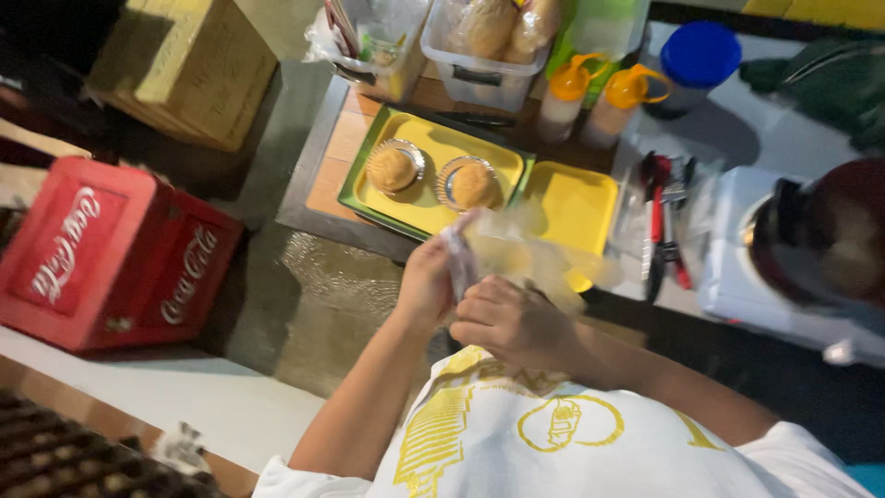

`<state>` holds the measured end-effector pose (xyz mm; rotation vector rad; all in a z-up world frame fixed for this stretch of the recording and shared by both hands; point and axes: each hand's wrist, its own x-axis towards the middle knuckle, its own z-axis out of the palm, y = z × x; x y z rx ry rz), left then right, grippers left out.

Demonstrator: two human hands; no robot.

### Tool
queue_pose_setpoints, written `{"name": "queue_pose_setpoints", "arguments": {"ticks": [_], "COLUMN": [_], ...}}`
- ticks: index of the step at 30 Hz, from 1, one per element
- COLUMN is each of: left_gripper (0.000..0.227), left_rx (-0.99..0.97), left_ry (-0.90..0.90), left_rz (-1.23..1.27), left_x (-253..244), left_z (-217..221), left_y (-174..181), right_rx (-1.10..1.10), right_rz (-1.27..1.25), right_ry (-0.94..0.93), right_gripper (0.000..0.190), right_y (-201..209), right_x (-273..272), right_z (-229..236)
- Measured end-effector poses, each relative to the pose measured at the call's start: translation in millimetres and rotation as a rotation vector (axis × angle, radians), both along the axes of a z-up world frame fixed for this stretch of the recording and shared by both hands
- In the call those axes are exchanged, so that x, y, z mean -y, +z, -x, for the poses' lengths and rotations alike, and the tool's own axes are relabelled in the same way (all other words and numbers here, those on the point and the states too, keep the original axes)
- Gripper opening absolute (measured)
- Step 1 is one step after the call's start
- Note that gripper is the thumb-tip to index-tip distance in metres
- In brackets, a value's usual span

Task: The person slices two bread rolls on a tray, then uses tongs and a spatula to remove fried patties from a pot of oil and place them on a griddle. Finally, the person scoops a dark sauce from a container and applies it to the patties.

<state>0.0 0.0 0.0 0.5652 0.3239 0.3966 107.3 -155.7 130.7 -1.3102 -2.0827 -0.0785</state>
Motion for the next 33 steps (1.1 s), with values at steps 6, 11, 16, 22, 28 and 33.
{"name": "queue_pose_setpoints", "arguments": {"ticks": [6, 11, 16, 22, 28, 33], "left_gripper": [0.065, 0.077, 0.09, 0.086, 0.091, 0.097], "left_rx": [0.051, 0.435, 0.421, 0.197, 0.741, 0.329], "left_ry": [0.181, -0.14, -0.186, 0.083, -0.114, 0.174], "left_rz": [-0.029, 0.182, -0.053, -0.046, 0.046, 0.009], "left_x": [-50, -86, -116, -146, -145, -152], "left_z": [14, 34, 49, 22, 26, -5], "left_y": [40, 51, 68, 72, 98, 114], "right_rx": [0.031, 0.019, 0.008, 0.0, -0.061, -0.031], "right_rz": [0.02, -0.046, -0.046, -0.063, -0.097, -0.043], "right_ry": [-0.202, -0.354, -0.395, -0.41, -0.445, -0.455], "right_gripper": [0.021, 0.03, 0.031, 0.03, 0.035, 0.039], "right_y": [-4, -11, -13, 0, 20, 20], "right_x": [-73, -114, -132, -146, -158, -165], "right_z": [38, 71, 89, 95, 95, 94]}}
